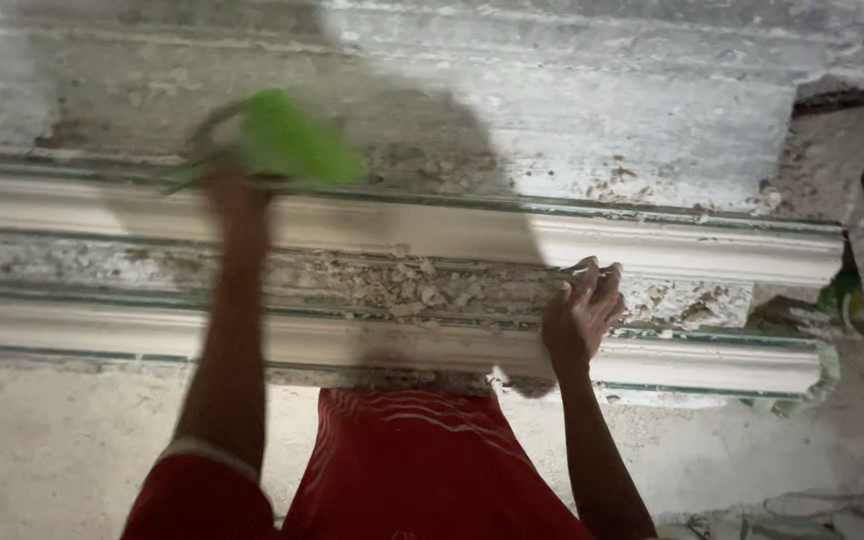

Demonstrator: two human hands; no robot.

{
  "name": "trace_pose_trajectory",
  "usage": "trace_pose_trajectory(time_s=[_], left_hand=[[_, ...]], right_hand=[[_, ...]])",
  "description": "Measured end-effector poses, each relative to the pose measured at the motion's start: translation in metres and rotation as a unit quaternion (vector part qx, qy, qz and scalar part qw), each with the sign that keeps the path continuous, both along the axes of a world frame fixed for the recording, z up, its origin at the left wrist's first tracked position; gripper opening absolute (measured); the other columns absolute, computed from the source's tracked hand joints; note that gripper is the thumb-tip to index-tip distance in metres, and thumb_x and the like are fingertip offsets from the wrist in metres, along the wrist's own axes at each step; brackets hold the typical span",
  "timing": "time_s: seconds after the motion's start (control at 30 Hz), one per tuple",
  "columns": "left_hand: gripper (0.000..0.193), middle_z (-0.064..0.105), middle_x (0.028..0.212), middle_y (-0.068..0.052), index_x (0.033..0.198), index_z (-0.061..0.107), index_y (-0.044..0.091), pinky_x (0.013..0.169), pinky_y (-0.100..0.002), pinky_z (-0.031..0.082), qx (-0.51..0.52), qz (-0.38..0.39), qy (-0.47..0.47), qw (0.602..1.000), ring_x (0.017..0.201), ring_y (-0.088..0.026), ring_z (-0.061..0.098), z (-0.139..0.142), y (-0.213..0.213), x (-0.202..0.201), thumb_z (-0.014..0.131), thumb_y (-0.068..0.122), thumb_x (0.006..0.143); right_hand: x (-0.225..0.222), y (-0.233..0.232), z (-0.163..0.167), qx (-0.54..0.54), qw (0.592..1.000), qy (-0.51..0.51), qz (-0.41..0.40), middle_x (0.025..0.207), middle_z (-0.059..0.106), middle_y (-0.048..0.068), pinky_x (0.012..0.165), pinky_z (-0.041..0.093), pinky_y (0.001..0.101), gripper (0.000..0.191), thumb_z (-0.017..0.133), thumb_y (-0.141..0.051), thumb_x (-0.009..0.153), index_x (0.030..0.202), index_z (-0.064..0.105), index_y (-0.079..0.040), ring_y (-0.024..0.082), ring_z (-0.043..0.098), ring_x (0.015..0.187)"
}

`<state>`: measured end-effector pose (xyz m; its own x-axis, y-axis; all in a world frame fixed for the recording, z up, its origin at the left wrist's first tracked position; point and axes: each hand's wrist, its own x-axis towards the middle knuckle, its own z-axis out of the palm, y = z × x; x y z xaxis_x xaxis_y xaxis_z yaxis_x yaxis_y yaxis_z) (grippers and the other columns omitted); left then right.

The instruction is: The person applies white plaster filler onto decorative molding strips laid on a workbench, spreading it along the grooves with a small trowel and wiping it with a green sponge. They then smooth the plastered surfaces by hand and with an orange sponge, working along the lengths of the moldings.

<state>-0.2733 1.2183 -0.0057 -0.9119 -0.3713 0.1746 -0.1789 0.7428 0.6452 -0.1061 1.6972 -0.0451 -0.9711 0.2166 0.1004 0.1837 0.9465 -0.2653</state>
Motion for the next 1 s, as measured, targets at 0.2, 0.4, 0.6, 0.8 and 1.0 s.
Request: trace_pose_trajectory(time_s=[0.2,0.4,0.6,0.8,1.0], left_hand=[[0.029,0.071,0.097,-0.024,0.117,0.053,-0.001,0.062,-0.04,0.054,0.14,-0.006,-0.158,0.978,0.066,-0.029,0.062,-0.025,0.098,0.072,0.047,0.026,0.11],[0.037,0.071,0.086,-0.03,0.098,0.063,-0.006,0.07,-0.048,0.054,0.253,-0.311,-0.276,0.873,0.073,-0.036,0.066,-0.017,0.326,0.067,0.049,0.026,0.111],[0.031,0.061,0.119,-0.026,0.129,0.046,-0.003,0.084,-0.045,0.055,0.249,-0.201,0.033,0.947,0.096,-0.032,0.064,0.013,0.06,0.098,0.049,0.022,0.111],[0.041,0.059,0.134,-0.023,0.145,0.04,0.003,0.094,-0.046,0.054,-0.029,0.129,-0.075,0.988,0.111,-0.031,0.064,0.017,-0.054,0.149,0.05,0.022,0.11],[0.057,0.056,0.15,-0.02,0.161,0.033,0.009,0.104,-0.046,0.053,0.451,-0.278,-0.031,0.848,0.126,-0.03,0.063,-0.033,0.223,0.158,0.051,0.021,0.108]], right_hand=[[-0.003,-0.011,0.009,0.007,1.0,0.015,-0.009,0.162,0.028,0.033,0.12,0.024,0.0668,0.057,0.053,-0.026,0.109,0.159,0.037,-0.003,0.05,0.035,0.146],[0.009,-0.004,0.007,-0.087,0.995,-0.02,-0.036,0.161,0.026,0.03,0.115,0.028,0.062,0.076,0.068,-0.031,0.092,0.156,0.036,-0.005,0.051,0.029,0.141],[0.009,0.004,-0.009,-0.076,0.996,0.042,-0.005,0.167,0.027,0.03,0.123,0.031,0.0614,0.065,0.061,-0.02,0.105,0.163,0.036,-0.006,0.049,0.031,0.15],[0.01,-0.001,-0.009,-0.068,0.996,0.061,-0.001,0.16,0.029,0.033,0.119,0.035,0.0588,0.062,0.066,-0.014,0.102,0.159,0.042,-0.007,0.05,0.034,0.146],[-0.01,0.006,-0.001,-0.041,0.993,0.066,0.089,0.153,0.042,0.029,0.116,0.042,0.0567,0.059,0.059,-0.009,0.103,0.157,0.038,0.003,0.047,0.042,0.142]])
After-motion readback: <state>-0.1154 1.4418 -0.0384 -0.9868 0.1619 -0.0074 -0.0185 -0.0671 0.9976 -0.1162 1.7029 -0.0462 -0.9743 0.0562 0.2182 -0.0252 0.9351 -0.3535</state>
